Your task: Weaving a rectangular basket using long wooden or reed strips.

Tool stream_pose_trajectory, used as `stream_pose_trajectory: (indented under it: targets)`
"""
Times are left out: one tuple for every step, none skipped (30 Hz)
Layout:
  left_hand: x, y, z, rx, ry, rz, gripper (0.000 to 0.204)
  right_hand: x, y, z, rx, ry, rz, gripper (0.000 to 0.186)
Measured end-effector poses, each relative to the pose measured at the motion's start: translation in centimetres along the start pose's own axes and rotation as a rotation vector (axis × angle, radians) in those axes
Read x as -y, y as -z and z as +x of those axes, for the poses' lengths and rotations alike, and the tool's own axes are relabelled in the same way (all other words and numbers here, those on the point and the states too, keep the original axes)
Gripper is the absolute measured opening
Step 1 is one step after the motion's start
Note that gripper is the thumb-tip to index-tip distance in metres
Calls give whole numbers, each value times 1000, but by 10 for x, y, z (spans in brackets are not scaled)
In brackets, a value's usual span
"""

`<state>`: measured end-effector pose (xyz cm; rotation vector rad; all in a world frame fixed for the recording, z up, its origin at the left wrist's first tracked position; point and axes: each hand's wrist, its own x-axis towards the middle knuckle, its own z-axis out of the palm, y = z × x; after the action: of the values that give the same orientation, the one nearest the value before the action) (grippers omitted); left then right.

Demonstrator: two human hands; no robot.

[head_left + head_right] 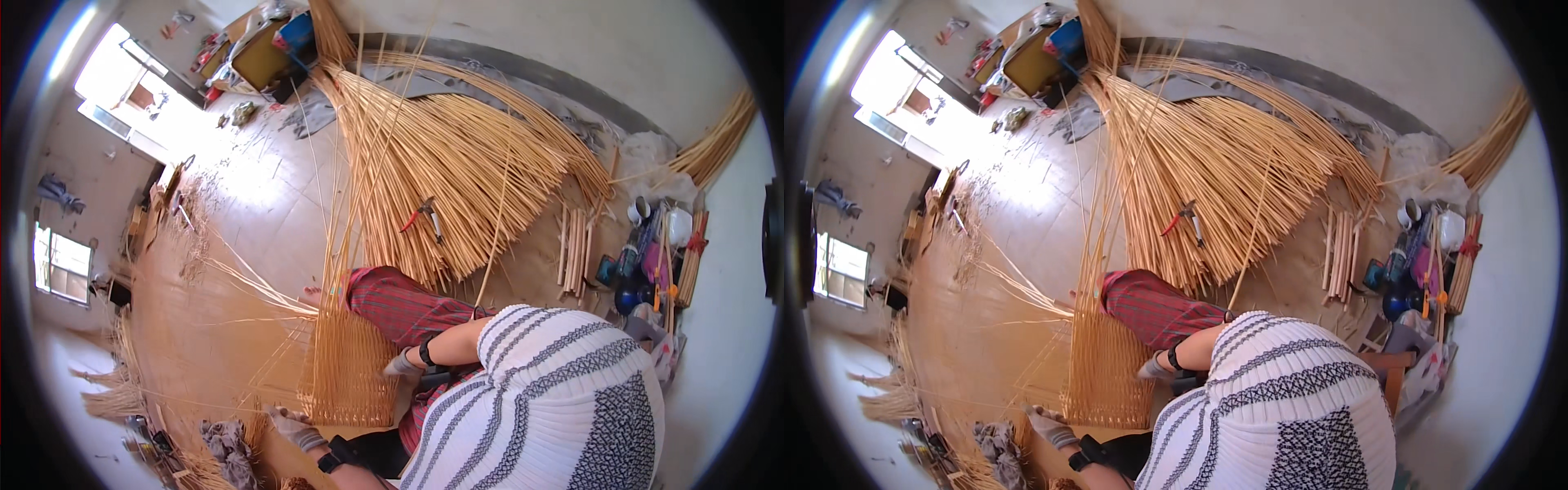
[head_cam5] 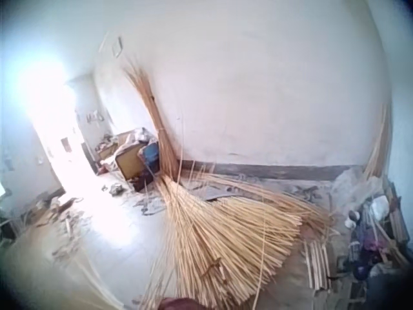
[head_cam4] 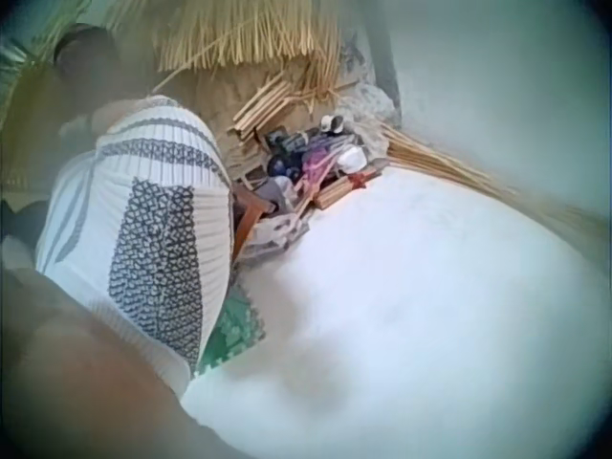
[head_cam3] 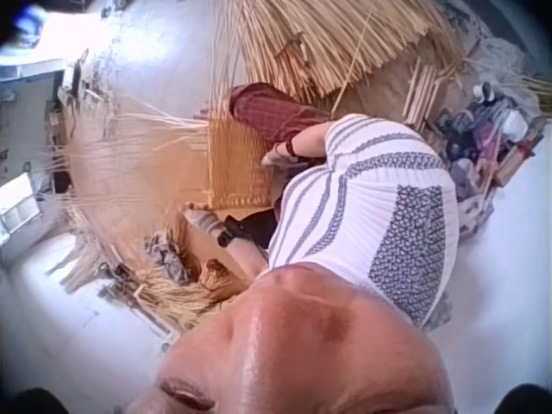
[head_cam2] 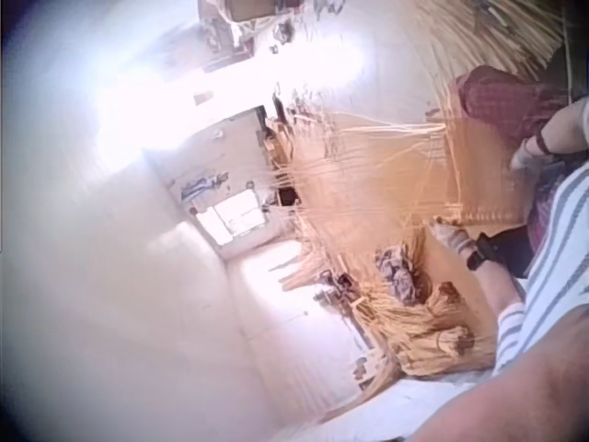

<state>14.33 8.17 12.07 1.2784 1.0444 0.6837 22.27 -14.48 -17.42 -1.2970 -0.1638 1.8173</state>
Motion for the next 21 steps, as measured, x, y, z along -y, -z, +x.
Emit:
stream_pose_trajectory:
  targets:
    - [-7, -12, -11, 65, 12, -25, 46, -4, 1, 0, -49, 84, -32, 92]
    - [-9, -30, -23, 104, -37, -31, 46, -7, 2, 2, -100, 172, -77, 92]
    - [-12, -40, -36, 97, -113, -28, 45, -8, 2, 0, -166, 259, -139, 91]
    - [-15, -45, -51, 90, -141, -43, 44, -8, 1, 0, -236, 344, -206, 91]
    - [-19, -46, -66, 106, -195, -68, 44, -6, 0, -3, -313, 427, -277, 91]
    - [-23, -45, -82, 99, -219, -75, 44, -3, -4, -7, -391, 506, -345, 91]
    - [-27, -40, -99, 110, -267, -87, 45, 2, -6, -12, -450, 565, -390, 90]
    - [-34, -35, -112, 191, -356, -110, 45, 9, -13, -19, -439, 543, -437, 90]
    - [-43, -30, -124, 260, -363, -125, 38, 17, -17, -28, -374, 507, -334, 86]
    - [-54, -21, -139, 395, -413, -153, 32, 27, -22, -40, -264, 399, -255, 83]
    - [-63, -17, -153, 606, -500, -193, 29, 38, -24, -54, -188, 296, -149, 79]
    - [-69, -15, -167, 488, -521, -147, 30, 47, -33, -69, -183, 410, -101, 71]
    - [-74, -14, -185, 454, -577, -111, 42, 55, -39, -86, -199, 573, -14, 64]
    - [-80, -15, -203, 422, -631, -72, 59, 68, -45, -102, -182, 549, -29, 66]
    - [-87, -17, -218, 472, -729, -88, 56, 79, -52, -117, -134, 553, -44, 69]
    - [-94, -19, -231, 515, -832, -105, 53, 87, -60, -131, -172, 583, -56, 66]
    - [-100, -21, -244, 556, -938, -125, 50, 97, -67, -143, -211, 597, -73, 63]
    - [-105, -21, -259, 592, -894, -203, 56, 105, -72, -154, -235, 615, -90, 60]
    - [-111, -25, -267, 610, -877, -279, 59, 111, -76, -162, -290, 661, -98, 63]
    - [-117, -28, -272, 630, -861, -352, 62, 118, -77, -168, -327, 715, -102, 66]
    - [-121, -32, -277, 649, -847, -422, 65, 120, -79, -173, -349, 756, -111, 70]
